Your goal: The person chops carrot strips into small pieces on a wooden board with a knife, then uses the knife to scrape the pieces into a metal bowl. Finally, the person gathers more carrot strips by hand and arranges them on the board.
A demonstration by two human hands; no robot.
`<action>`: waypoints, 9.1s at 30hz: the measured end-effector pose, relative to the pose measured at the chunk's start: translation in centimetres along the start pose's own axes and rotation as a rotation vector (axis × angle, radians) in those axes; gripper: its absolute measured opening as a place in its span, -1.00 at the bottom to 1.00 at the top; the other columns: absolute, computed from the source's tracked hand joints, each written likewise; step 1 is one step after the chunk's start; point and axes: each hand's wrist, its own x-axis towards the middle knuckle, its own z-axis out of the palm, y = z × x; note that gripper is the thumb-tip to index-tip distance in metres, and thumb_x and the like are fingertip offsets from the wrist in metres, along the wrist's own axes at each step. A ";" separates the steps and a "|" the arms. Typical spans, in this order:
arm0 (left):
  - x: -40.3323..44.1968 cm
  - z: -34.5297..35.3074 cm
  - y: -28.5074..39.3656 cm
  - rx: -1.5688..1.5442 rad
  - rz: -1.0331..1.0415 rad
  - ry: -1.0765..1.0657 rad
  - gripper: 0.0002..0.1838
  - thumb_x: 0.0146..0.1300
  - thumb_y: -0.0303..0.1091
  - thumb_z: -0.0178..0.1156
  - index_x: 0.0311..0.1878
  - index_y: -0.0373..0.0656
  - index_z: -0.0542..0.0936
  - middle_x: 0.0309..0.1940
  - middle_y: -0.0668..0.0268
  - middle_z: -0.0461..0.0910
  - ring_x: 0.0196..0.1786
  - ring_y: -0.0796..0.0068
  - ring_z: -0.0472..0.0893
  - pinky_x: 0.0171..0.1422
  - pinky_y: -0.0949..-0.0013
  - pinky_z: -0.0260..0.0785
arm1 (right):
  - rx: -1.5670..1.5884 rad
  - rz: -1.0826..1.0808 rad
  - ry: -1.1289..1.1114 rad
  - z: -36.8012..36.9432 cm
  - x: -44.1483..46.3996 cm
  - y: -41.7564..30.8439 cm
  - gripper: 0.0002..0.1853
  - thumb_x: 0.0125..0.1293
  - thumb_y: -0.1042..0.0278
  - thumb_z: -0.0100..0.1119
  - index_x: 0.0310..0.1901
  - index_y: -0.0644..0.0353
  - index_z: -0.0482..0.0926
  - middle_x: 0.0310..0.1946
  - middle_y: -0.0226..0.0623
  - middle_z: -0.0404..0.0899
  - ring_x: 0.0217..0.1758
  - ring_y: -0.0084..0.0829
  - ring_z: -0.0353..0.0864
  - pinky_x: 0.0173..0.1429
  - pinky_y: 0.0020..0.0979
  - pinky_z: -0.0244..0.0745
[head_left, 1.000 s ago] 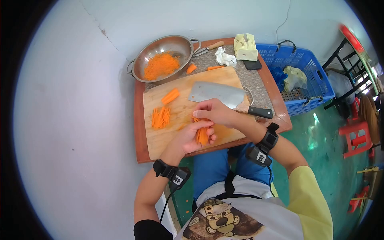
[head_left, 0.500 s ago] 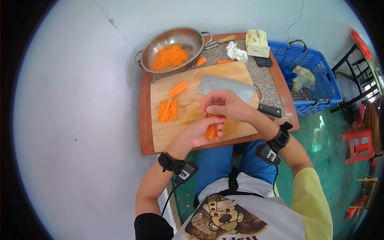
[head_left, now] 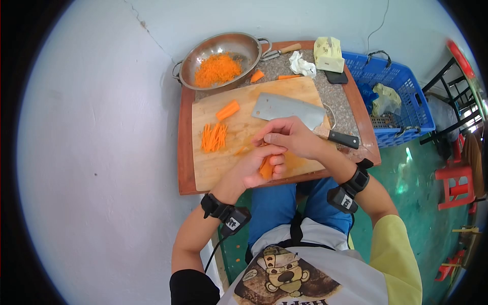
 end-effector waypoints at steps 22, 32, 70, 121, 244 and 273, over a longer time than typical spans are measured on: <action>-0.9 -1.6 -0.5 -0.140 0.185 -0.146 -0.85 0.40 -0.23 -0.06 -0.14 0.01 0.47 -0.63 0.52 0.30 -0.56 0.60 0.29 -0.47 0.52 0.16 | 0.402 0.340 0.120 -0.3 -2.7 1.6 -0.80 0.26 0.32 0.20 -0.16 0.25 0.55 -0.40 -0.39 0.57 -0.44 -0.56 0.55 -0.30 -0.45 0.54; -0.5 -1.2 -1.1 -0.216 0.224 0.049 -0.74 0.38 -0.21 -0.04 0.00 -0.11 0.47 -0.50 0.42 0.43 -0.46 0.52 0.38 -0.38 0.49 0.26 | -0.443 -0.067 0.462 2.2 -3.1 0.1 -0.84 0.25 0.41 0.16 -0.28 0.36 0.59 -0.55 -0.43 0.55 -0.56 -0.67 0.47 -0.46 -0.58 0.40; -0.4 -1.0 -0.2 -0.073 0.009 0.019 -0.89 0.34 -0.29 0.03 -0.30 -0.06 0.42 -0.54 0.50 0.31 -0.51 0.63 0.29 -0.43 0.53 0.22 | -0.344 -0.097 0.263 0.5 1.1 0.6 -0.53 0.41 0.00 -0.10 -0.13 0.32 0.56 -0.50 -0.39 0.48 -0.35 -0.58 0.40 -0.20 -0.48 0.39; 0.9 0.8 -2.5 -0.226 0.130 0.111 -0.81 0.33 -0.24 0.09 -0.36 -0.11 0.45 -0.61 0.45 0.33 -0.58 0.63 0.33 -0.55 0.53 0.28 | -0.838 -0.563 0.390 2.8 -6.5 0.1 -0.30 -0.05 0.24 0.46 0.16 0.23 0.40 0.01 -0.21 0.50 0.05 -0.29 0.51 0.15 -0.34 0.40; 2.5 -3.5 -6.0 2.103 1.072 1.000 -0.66 0.02 -0.42 0.28 -0.09 -0.28 0.59 -0.27 0.27 0.49 -0.13 0.28 0.47 -0.01 0.25 0.25 | -1.000 0.413 0.321 3.2 -11.4 -3.7 -0.85 0.35 0.34 -0.03 -0.24 0.23 0.31 -0.59 0.07 0.50 -0.50 0.12 0.50 -0.46 -0.01 0.38; 2.6 -3.4 -6.1 2.189 1.007 1.007 -0.65 0.02 -0.42 0.27 -0.08 -0.32 0.57 -0.26 0.26 0.47 -0.11 0.28 0.46 -0.02 0.26 0.28 | -0.986 0.465 0.296 2.8 -11.8 -3.4 -0.84 0.33 0.38 -0.02 -0.12 0.24 0.34 -0.59 0.05 0.51 -0.52 0.11 0.51 -0.47 -0.01 0.38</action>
